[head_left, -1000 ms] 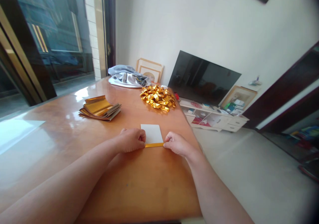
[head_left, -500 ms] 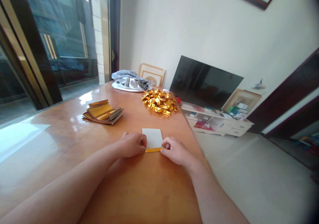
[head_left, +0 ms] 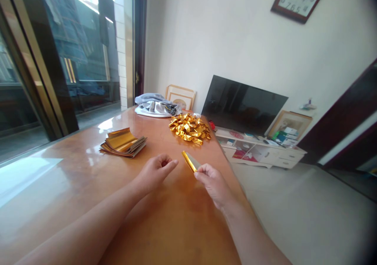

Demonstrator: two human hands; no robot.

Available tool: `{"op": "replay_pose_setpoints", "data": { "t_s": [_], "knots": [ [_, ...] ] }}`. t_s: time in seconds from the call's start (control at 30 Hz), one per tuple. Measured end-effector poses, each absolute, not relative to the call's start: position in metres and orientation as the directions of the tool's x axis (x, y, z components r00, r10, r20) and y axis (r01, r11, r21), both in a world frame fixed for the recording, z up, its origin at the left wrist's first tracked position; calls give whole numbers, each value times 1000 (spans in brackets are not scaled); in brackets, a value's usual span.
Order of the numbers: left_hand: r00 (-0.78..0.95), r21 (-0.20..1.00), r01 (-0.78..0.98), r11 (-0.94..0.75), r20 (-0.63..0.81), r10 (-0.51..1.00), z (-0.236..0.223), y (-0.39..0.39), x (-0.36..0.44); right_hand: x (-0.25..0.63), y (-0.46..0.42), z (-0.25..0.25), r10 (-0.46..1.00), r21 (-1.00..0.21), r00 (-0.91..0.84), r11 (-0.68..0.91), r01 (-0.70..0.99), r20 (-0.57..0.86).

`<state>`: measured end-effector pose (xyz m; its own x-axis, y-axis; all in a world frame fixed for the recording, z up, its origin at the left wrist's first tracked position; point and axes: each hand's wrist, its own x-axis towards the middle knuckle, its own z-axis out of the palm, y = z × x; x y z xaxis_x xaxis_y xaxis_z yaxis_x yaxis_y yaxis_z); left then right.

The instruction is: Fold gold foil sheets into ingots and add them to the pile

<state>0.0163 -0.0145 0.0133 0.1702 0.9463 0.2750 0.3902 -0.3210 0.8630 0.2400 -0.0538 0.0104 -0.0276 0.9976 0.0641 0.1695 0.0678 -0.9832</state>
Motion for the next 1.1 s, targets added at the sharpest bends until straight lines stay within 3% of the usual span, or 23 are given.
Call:
{"op": "replay_pose_setpoints", "data": {
  "t_s": [0.1, 0.27, 0.37, 0.43, 0.5, 0.6, 0.7, 0.8, 0.93, 1.1],
  "knots": [
    [287, 920, 270, -284, 205, 936, 10, -20, 24, 230, -57, 7, 993, -991, -93, 85, 100, 76],
    [366, 961, 69, -268, 225, 903, 4, -19, 31, 215, -62, 3, 978, -987, -193, 104, 125, 78],
    [338, 953, 80, -291, 249, 908, 3, -17, 30, 213, -61, 1, 974, -970, -194, 152, 189, 114],
    [287, 913, 188, -362, 301, 909, 5, -18, 27, 216, -61, 0, 971, -936, -137, 225, 269, 194],
    [242, 790, 406, -459, 391, 888, 10, -20, 24, 220, -61, 1, 946, -869, -50, 314, 383, 320],
    [277, 431, 717, -548, 545, 792, 20, -26, 19, 225, -64, 6, 832, -682, 23, 438, 586, 554],
    [418, 141, 802, -580, 562, 714, 30, -33, 20, 226, -69, 15, 722, -453, -70, 504, 735, 689],
    [563, -2, 763, -647, 494, 663, 33, -38, 25, 225, -72, 21, 751, -319, -193, 478, 818, 632],
    [686, 34, 671, -741, 352, 637, 28, -41, 33, 229, -72, 19, 862, -250, -324, 437, 864, 389],
    [688, 275, 637, -720, 218, 692, 14, -39, 34, 236, -67, 9, 887, -327, -402, 459, 826, 229]
  ]
}}
